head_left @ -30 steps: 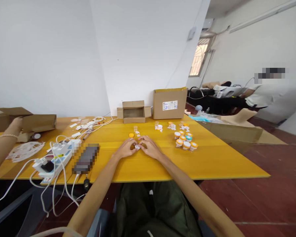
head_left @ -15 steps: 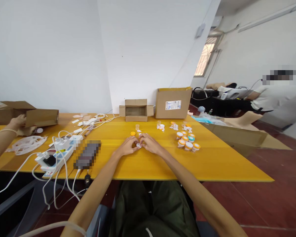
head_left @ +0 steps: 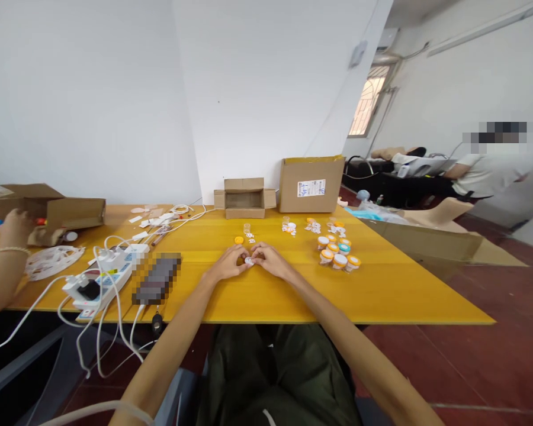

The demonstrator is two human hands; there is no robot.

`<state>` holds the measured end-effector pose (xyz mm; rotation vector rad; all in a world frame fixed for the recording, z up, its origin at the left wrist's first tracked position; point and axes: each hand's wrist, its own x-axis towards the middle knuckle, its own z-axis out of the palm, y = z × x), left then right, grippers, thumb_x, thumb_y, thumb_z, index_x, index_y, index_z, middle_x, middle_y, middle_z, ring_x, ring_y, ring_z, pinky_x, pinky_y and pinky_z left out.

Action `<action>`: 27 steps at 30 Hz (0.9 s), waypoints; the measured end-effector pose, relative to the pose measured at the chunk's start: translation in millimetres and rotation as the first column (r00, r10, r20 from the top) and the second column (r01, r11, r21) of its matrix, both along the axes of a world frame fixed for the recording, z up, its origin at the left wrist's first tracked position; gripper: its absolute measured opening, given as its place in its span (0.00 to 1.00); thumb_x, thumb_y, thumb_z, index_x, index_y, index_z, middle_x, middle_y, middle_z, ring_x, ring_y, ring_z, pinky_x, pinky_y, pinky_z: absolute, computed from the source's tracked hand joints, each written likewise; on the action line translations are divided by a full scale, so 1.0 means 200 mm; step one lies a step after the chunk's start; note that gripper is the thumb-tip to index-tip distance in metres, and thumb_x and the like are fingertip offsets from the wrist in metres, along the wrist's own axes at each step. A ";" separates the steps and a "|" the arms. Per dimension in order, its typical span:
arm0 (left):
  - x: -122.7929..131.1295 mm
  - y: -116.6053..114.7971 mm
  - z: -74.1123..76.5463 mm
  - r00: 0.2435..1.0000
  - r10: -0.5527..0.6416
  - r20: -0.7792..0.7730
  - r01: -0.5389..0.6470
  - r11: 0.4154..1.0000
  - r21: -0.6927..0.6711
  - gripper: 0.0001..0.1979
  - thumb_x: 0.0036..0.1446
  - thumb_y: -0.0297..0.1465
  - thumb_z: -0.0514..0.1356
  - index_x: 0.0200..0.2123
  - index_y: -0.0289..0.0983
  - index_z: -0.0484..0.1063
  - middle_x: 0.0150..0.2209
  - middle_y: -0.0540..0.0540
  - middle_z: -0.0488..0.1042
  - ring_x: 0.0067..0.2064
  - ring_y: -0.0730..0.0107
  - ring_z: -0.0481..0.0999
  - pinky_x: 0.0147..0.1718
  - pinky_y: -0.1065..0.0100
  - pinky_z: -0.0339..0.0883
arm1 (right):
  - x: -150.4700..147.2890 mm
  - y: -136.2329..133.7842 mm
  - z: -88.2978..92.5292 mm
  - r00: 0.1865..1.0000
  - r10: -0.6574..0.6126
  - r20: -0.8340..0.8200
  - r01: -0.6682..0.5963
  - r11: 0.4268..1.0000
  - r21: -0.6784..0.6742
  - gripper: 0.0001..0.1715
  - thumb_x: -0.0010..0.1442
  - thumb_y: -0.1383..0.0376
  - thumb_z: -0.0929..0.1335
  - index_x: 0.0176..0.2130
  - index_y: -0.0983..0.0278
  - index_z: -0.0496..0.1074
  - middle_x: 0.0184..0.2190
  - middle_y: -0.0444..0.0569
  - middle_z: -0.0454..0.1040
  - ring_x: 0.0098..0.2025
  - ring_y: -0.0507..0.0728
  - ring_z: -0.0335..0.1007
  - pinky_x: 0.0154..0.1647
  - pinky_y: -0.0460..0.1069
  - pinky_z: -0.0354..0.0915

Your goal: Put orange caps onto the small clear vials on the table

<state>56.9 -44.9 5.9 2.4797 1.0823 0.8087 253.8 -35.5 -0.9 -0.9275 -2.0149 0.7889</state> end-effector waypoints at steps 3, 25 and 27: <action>0.00 0.00 0.00 1.000 0.009 -0.008 -0.009 1.000 0.001 0.10 0.59 0.40 0.59 0.36 0.40 0.72 0.36 0.47 0.73 0.40 0.64 0.72 0.45 0.63 0.67 | 0.00 0.00 0.00 0.999 0.000 -0.038 -0.001 1.000 -0.018 0.04 0.52 0.68 0.72 0.26 0.62 0.74 0.39 0.48 0.73 0.41 0.55 0.71 0.45 0.52 0.68; 0.01 -0.02 0.03 1.000 0.009 -0.002 -0.009 1.000 -0.014 0.08 0.58 0.38 0.58 0.35 0.40 0.71 0.37 0.47 0.73 0.41 0.63 0.72 0.48 0.61 0.67 | -0.01 0.00 -0.03 0.997 -0.032 -0.074 0.026 0.996 -0.083 0.05 0.52 0.65 0.72 0.25 0.63 0.76 0.39 0.49 0.74 0.39 0.55 0.72 0.44 0.52 0.69; 0.01 -0.02 0.03 1.000 0.014 0.000 -0.014 1.000 -0.008 0.08 0.58 0.38 0.58 0.35 0.40 0.71 0.37 0.47 0.73 0.41 0.63 0.72 0.48 0.61 0.67 | -0.01 0.00 -0.03 0.997 -0.028 -0.067 0.023 0.997 -0.079 0.05 0.53 0.65 0.72 0.25 0.63 0.76 0.39 0.49 0.74 0.39 0.55 0.72 0.44 0.52 0.69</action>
